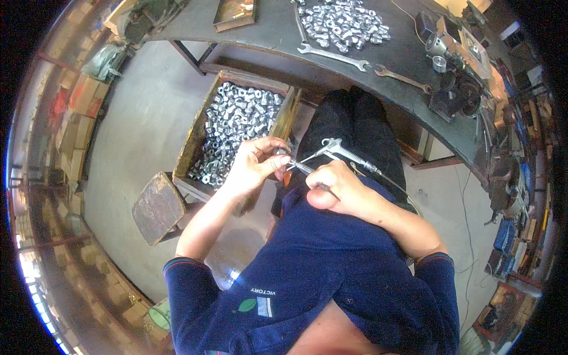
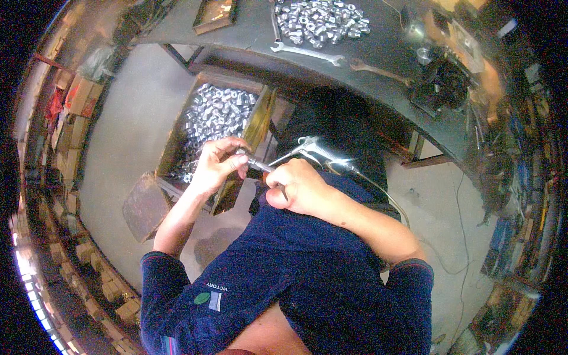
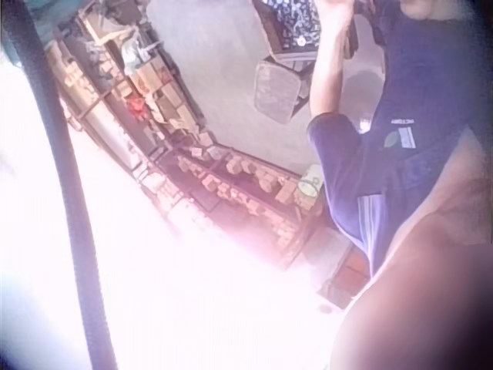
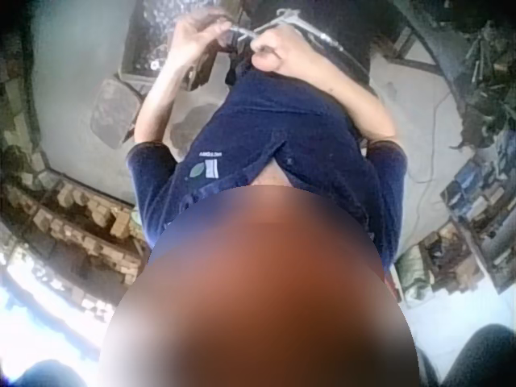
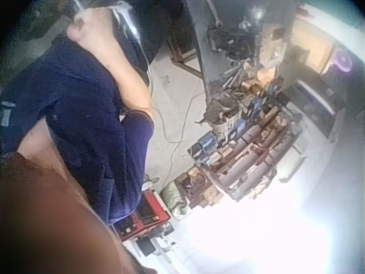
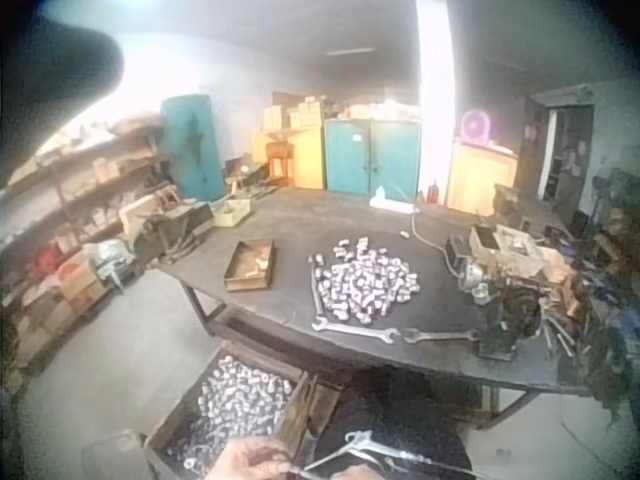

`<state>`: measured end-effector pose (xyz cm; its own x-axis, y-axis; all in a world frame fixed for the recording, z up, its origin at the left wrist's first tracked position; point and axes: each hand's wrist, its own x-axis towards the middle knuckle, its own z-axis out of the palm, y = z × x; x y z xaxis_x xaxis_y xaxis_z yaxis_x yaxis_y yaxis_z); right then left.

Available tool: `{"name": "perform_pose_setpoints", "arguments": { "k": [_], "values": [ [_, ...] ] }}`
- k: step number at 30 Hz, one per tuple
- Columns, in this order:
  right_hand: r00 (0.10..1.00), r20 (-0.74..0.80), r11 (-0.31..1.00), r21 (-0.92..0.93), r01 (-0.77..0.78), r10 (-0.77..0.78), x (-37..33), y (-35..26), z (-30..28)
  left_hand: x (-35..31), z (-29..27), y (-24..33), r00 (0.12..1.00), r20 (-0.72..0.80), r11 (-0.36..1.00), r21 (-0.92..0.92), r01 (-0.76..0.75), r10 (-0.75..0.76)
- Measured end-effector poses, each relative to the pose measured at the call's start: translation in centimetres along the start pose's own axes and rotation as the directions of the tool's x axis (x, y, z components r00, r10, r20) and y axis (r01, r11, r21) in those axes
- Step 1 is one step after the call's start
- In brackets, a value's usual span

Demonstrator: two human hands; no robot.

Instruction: The person repeatedly picks small metal parts from a wooden tray, uses a handheld tool to scrape or deburr each piece, and places the finished parts onto a pile on the table. The process is continuous and repetitive throughout the clip.

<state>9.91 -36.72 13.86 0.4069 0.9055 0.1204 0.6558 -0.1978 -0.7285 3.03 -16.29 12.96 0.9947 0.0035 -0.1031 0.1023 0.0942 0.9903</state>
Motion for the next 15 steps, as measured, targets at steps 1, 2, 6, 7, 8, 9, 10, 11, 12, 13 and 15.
{"name": "perform_pose_setpoints", "arguments": {
  "k": [1, 2, 6, 7, 8, 9, 10, 11, 12, 13, 15],
  "values": [
    [1.0, -0.022, 0.999, -0.039, 0.016, -0.017, 0.0, -0.2, 0.0, -0.1, 0.1, -0.2, 1.0, -0.025, 1.0, -0.003, 0.01, -0.01],
    [1.0, 0.002, 0.997, -0.073, 0.009, -0.008, 0.0, -0.2, 0.0, -0.3, 0.5, -0.5, 0.999, -0.05, 1.0, -0.008, 0.02, -0.02],
    [0.998, 0.057, 1.0, -0.007, -0.025, 0.025, -0.3, 0.6, 0.4, -0.4, 0.8, -0.3, 0.994, -0.077, 0.997, 0.001, 0.076, -0.076],
    [0.998, 0.061, 0.998, 0.06, -0.035, 0.031, -0.3, 1.0, 0.5, -0.4, 0.9, 0.0, 0.993, -0.082, 0.996, -0.01, 0.089, -0.09],
    [0.998, 0.059, 0.997, 0.071, -0.026, 0.022, -0.3, 1.2, 0.4, -0.2, 0.8, 0.2, 0.995, -0.053, 0.997, 0.015, 0.081, -0.08],
    [0.998, 0.056, 0.996, 0.082, -0.018, 0.013, -0.3, 1.4, 0.3, 0.1, 0.5, 0.5, 0.997, -0.023, 0.997, 0.04, 0.072, -0.071],
    [0.999, 0.053, 0.996, 0.093, -0.009, 0.004, -0.3, 1.5, 0.2, 0.2, 0.3, 0.8, 0.998, 0.008, 0.996, 0.064, 0.062, -0.063],
    [0.999, 0.025, 0.993, 0.118, 0.017, -0.02, -0.4, 1.7, 0.0, 0.3, 0.3, 1.0, 0.999, 0.026, 0.998, 0.055, 0.037, -0.039],
    [0.999, -0.003, 0.989, 0.142, 0.043, -0.043, -0.6, 1.8, -0.1, 0.3, 0.3, 1.2, 0.999, 0.044, 0.999, 0.045, 0.013, -0.015],
    [0.997, -0.032, 0.984, 0.164, 0.07, -0.065, -0.7, 2.0, -0.3, 0.4, 0.4, 1.3, 0.998, 0.062, 0.999, 0.035, -0.012, 0.01],
    [0.998, 0.058, 0.954, 0.299, -0.001, -0.017, -0.5, 1.6, -1.5, 0.6, 0.6, 1.0, 0.996, 0.05, 0.996, 0.04, -0.081, 0.079]
  ]
}}
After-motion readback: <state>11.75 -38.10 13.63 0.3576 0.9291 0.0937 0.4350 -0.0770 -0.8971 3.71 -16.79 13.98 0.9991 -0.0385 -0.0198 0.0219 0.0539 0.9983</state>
